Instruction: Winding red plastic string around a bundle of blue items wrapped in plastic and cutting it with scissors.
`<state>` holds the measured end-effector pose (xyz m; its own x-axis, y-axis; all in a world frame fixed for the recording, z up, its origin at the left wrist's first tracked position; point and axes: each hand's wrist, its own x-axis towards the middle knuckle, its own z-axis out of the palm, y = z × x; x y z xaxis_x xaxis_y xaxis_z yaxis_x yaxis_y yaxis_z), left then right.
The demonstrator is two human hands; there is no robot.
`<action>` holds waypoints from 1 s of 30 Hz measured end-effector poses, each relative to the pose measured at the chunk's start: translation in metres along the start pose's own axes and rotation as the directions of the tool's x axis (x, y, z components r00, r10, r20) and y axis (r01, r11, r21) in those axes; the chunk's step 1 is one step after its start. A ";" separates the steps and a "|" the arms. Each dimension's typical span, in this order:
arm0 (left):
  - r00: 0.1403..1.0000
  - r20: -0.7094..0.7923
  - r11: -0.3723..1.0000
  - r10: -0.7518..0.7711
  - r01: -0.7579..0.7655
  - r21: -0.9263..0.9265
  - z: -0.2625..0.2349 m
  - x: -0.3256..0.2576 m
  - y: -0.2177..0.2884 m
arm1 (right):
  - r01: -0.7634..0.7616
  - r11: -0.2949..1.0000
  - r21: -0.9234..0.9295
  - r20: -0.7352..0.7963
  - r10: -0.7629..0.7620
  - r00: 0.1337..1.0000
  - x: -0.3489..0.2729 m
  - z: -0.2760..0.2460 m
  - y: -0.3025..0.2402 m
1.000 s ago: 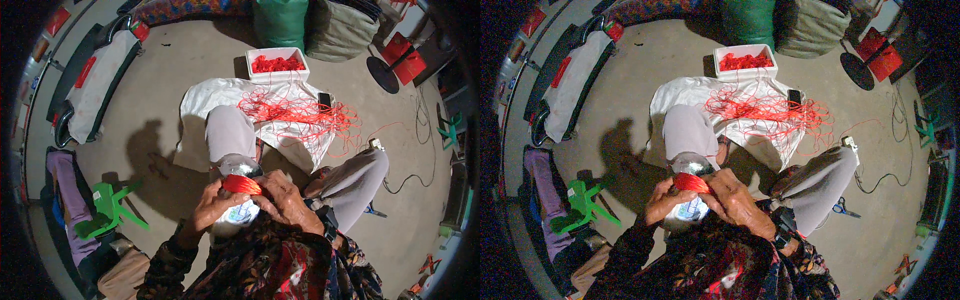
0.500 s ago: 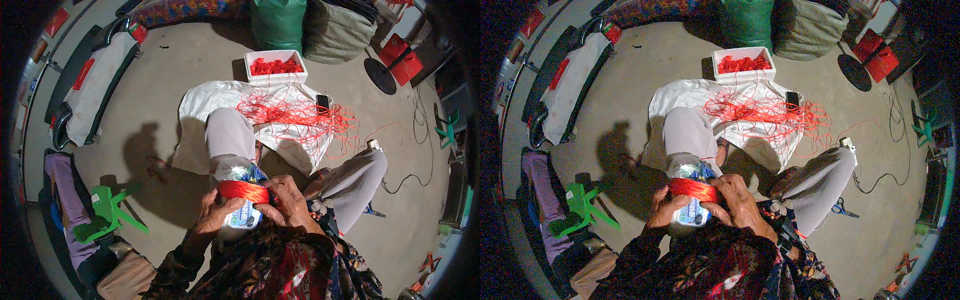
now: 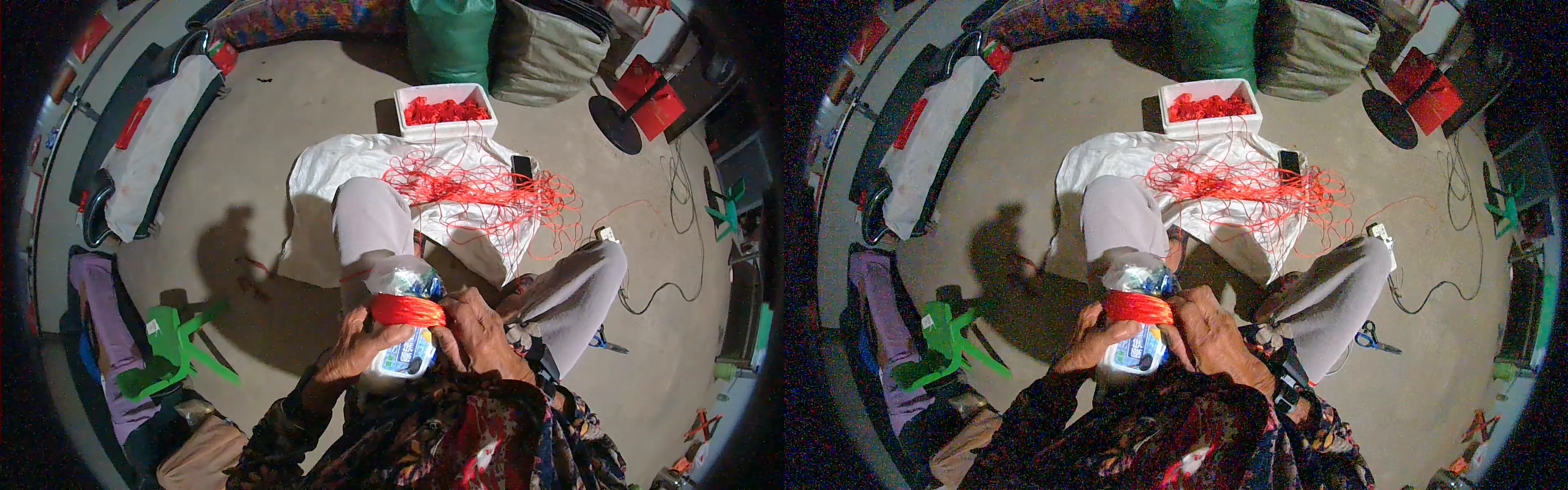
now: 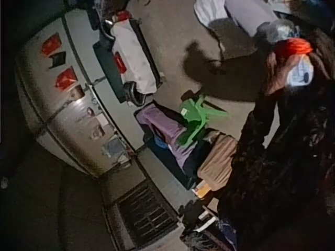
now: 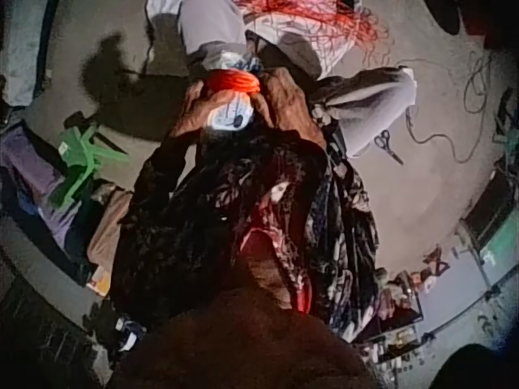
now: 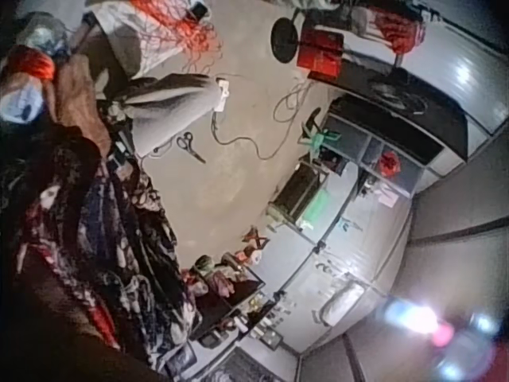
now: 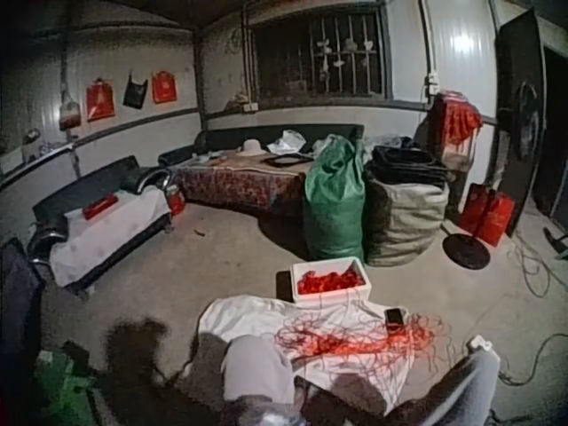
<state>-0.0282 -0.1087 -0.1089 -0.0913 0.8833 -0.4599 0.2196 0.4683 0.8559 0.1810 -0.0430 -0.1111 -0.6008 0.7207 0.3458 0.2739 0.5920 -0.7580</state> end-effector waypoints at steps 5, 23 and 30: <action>0.990 -0.034 0.985 -0.135 0.138 0.102 -0.001 0.005 -0.006 | -0.064 0.993 0.094 0.054 0.059 0.997 -0.001 -0.001 0.010; 0.949 0.314 0.822 -0.038 0.208 -0.530 -0.003 0.018 -0.041 | 0.046 0.996 0.081 0.184 -0.061 0.981 0.005 -0.022 0.005; 0.933 0.358 0.696 -0.044 0.285 -0.659 0.013 0.015 -0.027 | -0.215 0.919 0.331 0.261 0.130 0.957 -0.003 -0.032 0.021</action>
<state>-0.0226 -0.1086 -0.1423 0.2524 0.7951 -0.5515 -0.5128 0.5932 0.6206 0.2125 -0.0217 -0.1105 -0.7351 0.6723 0.0878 0.1326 0.2696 -0.9538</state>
